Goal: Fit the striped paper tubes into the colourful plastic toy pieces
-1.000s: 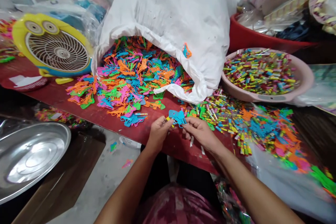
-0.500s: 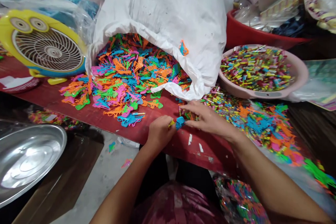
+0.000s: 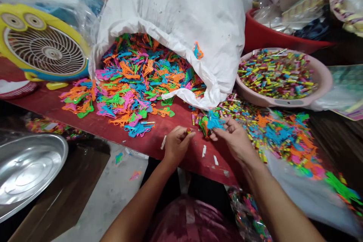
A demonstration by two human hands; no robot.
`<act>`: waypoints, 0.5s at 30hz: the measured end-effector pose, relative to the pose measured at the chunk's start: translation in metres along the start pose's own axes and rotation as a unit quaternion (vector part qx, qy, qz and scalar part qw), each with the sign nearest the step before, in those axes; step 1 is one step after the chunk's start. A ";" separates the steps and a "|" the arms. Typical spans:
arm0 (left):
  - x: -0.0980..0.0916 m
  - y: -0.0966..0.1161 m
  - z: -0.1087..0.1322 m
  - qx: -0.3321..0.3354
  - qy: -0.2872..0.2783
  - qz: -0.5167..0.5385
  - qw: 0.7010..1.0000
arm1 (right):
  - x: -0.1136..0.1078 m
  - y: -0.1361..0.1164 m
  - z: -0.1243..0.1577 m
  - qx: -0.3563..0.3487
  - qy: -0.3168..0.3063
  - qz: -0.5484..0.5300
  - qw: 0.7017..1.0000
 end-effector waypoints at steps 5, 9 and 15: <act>0.016 -0.001 -0.002 -0.013 -0.004 -0.009 1.000 | 0.032 0.024 0.015 -0.007 0.088 -0.155 0.984; 0.021 -0.005 -0.001 -0.013 -0.017 -0.021 1.000 | 0.042 0.030 0.021 -0.052 0.104 -0.076 0.990; 0.022 -0.012 0.001 -0.024 -0.023 -0.016 0.999 | 0.041 0.028 0.028 -0.100 0.108 0.107 0.983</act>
Point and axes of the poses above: each hand's wrist, its own z-axis away from the middle knuckle, its own x-axis out of the palm, y = z × x, the point moved 5 cm from there along -z, towards the middle knuckle, and after that the axes turned 2 degrees about x, right-handed, at the moved point
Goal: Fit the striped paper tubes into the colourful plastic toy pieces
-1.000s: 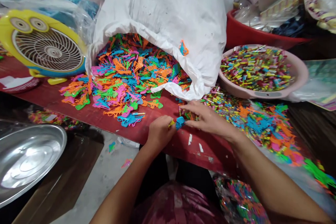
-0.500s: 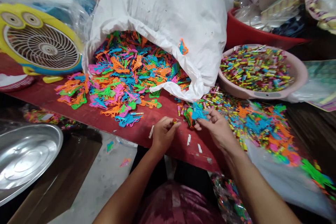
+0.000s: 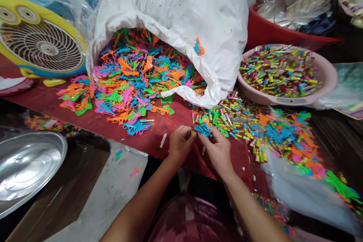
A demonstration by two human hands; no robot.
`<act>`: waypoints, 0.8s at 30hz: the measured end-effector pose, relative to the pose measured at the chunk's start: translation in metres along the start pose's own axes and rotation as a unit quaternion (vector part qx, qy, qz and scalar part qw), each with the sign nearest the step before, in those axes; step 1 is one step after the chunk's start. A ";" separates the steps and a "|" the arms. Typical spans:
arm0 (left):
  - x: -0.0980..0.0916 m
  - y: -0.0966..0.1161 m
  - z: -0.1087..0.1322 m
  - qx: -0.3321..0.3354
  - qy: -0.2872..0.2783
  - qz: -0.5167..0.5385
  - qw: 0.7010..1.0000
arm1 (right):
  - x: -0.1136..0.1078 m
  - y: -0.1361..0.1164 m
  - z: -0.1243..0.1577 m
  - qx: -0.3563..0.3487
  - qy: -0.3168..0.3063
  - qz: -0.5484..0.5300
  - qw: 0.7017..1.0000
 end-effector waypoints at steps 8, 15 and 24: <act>0.000 0.002 0.001 0.011 -0.002 -0.017 1.000 | -0.002 0.001 0.002 -0.039 -0.018 0.062 0.997; 0.000 0.003 0.001 0.019 0.004 -0.039 0.999 | -0.004 -0.006 0.004 -0.081 -0.029 0.083 0.993; 0.003 0.007 0.003 0.045 -0.010 -0.161 0.986 | -0.006 -0.009 0.003 -0.099 -0.043 0.101 0.989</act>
Point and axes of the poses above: each hand's wrist, its own z-axis away from the middle knuckle, its own x-axis out of the palm, y = z × x, the point moved 5 cm from there along -z, towards the middle knuckle, and after that the axes turned 2 degrees about x, right-handed, at the moved point
